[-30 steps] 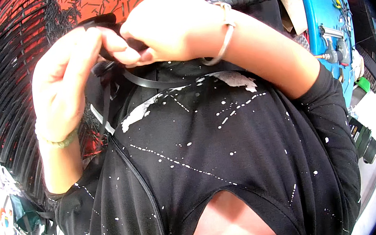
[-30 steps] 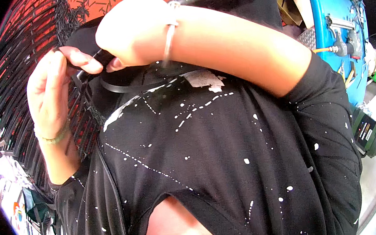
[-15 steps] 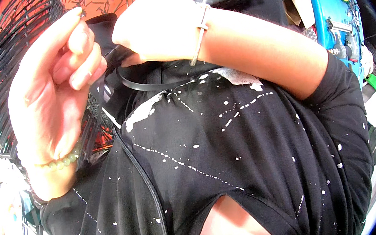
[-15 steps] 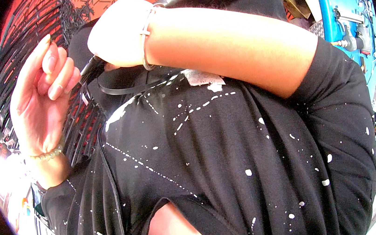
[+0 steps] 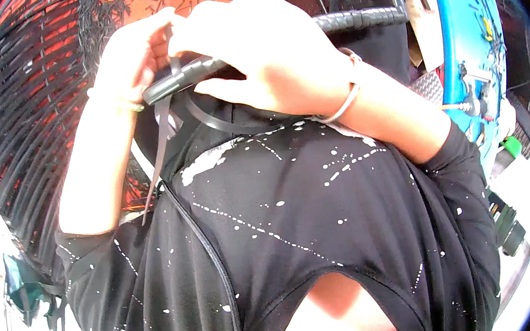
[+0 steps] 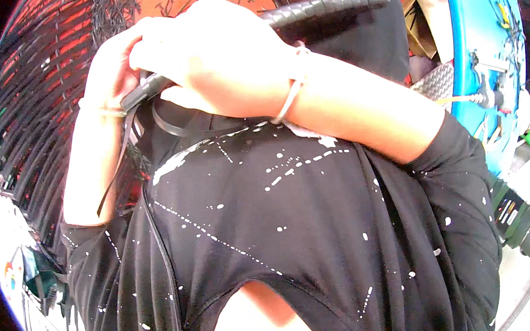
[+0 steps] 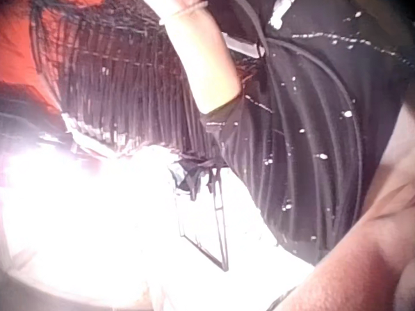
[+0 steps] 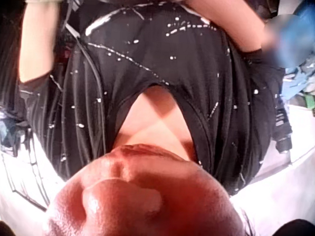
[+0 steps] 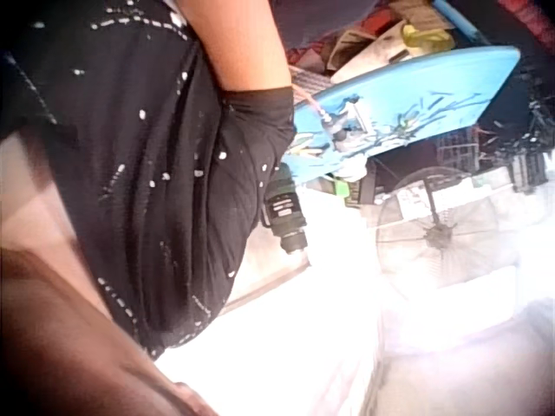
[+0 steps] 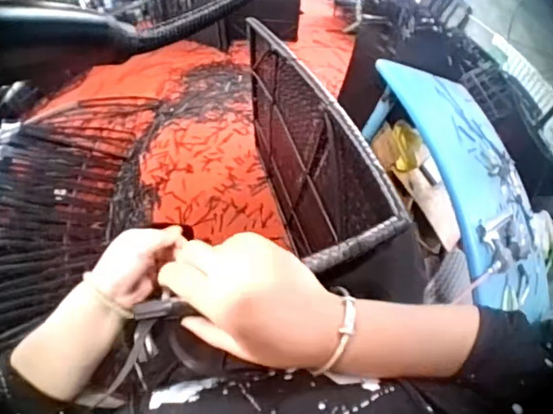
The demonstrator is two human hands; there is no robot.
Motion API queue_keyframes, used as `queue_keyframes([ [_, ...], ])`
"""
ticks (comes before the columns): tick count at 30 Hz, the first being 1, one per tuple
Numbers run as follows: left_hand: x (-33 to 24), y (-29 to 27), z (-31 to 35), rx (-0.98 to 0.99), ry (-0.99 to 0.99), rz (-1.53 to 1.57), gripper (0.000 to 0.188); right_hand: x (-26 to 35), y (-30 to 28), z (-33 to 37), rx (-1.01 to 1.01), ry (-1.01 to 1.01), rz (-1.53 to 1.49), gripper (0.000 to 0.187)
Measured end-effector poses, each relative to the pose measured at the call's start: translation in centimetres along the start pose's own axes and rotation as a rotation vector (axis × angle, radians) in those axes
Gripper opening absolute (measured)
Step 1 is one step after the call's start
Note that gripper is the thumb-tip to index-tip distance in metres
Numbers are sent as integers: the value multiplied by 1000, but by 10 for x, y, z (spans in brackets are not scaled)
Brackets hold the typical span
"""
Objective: The person wraps a black plastic strip around a curved metal chair frame. They use a staple gun to secure the strip at intervals and pliers to trim the excess material. The task involves repetitive wrapping and fastening actions on the chair's armrest.
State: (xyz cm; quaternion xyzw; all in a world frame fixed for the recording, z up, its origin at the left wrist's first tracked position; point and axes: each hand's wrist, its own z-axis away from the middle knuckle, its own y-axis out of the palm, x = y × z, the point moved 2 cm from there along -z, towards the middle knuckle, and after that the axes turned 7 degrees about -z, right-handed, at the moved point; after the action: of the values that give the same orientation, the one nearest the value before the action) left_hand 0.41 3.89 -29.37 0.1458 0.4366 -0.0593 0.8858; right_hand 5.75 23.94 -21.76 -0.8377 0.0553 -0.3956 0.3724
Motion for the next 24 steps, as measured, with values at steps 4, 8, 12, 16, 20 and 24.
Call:
queue_keyframes([
  [4, -1, 10, 4, 53, 67, -263, 30, -6, 2, 0, 2, -111, -63, 16],
  [8, -4, 3, 15, 43, 142, -353, 31, -8, 2, -3, 29, -130, -145, 18],
  [12, -5, -2, 28, 174, 344, -294, 38, -5, 1, -4, 7, -106, -140, 21],
  [16, -18, -13, 43, 266, 529, -592, 38, -8, 2, 0, -7, -93, -144, 22],
  [20, -36, -16, 47, 152, 893, -1199, 32, -10, 2, -1, 28, -74, -157, 23],
  [24, -47, -4, 49, 171, 1019, -1218, 32, -9, -1, -1, 40, -62, -159, 22],
])
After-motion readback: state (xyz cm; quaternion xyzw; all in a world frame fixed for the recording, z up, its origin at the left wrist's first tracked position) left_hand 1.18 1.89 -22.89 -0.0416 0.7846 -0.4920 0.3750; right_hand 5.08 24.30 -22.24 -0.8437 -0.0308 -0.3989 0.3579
